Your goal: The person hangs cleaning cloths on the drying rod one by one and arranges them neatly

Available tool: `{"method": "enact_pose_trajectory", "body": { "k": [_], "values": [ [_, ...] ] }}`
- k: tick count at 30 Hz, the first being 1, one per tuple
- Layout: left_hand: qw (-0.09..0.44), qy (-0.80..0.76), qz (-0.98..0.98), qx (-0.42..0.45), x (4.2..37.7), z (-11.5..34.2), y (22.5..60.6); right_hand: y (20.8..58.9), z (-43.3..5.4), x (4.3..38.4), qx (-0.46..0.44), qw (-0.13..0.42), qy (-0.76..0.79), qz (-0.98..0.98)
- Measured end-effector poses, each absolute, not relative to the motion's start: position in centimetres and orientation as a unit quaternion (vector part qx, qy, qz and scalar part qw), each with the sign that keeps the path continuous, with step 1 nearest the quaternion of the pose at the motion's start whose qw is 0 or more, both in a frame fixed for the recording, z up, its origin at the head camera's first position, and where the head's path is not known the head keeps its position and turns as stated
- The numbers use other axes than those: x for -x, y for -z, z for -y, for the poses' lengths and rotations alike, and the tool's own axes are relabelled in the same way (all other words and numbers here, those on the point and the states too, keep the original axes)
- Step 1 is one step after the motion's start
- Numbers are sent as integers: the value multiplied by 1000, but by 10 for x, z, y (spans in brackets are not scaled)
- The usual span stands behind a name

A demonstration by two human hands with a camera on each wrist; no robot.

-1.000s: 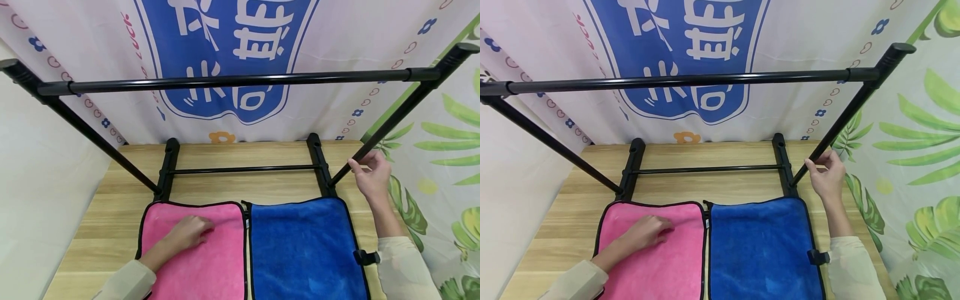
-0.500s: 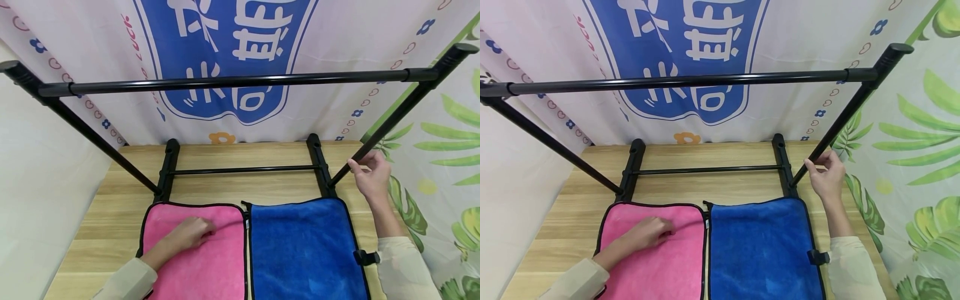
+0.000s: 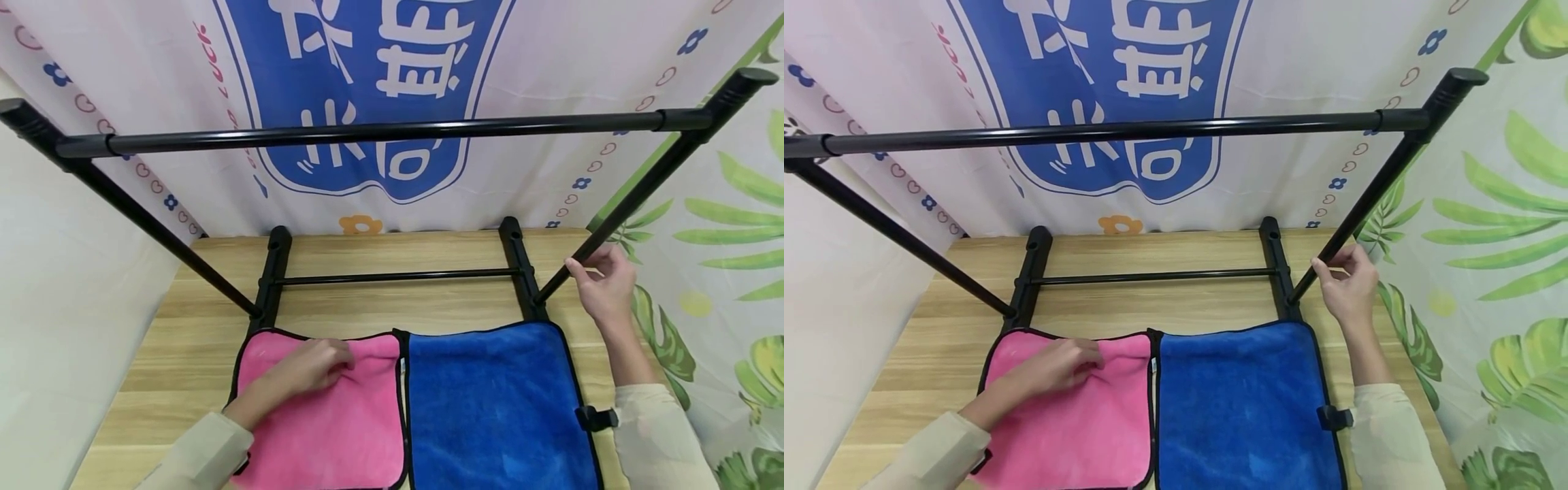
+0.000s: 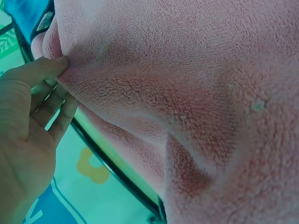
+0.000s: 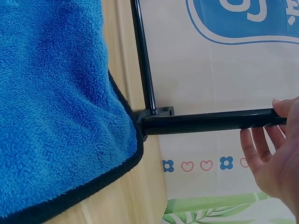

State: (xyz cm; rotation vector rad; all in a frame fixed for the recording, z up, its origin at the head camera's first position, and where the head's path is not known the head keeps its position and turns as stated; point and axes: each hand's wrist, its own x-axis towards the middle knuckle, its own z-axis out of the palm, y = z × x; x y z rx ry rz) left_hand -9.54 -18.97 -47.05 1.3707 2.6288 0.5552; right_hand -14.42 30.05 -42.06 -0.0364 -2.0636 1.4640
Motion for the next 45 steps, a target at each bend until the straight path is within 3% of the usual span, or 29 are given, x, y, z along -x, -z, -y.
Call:
{"method": "enact_pose_trajectory", "body": {
  "k": [10,16,23,45],
  "values": [
    [56,-201,-877,-433,101,193,456,424,-302,144,14,305,-550,778],
    [51,-225,-872,-432,105,196,451,404,-287,134,-7,309,-555,772],
    [28,-202,-876,-437,108,195,440,425,-302,145,4,306,-558,771],
    [-27,-188,-869,-457,116,190,408,428,-300,141,27,331,-549,767]
  ]
}}
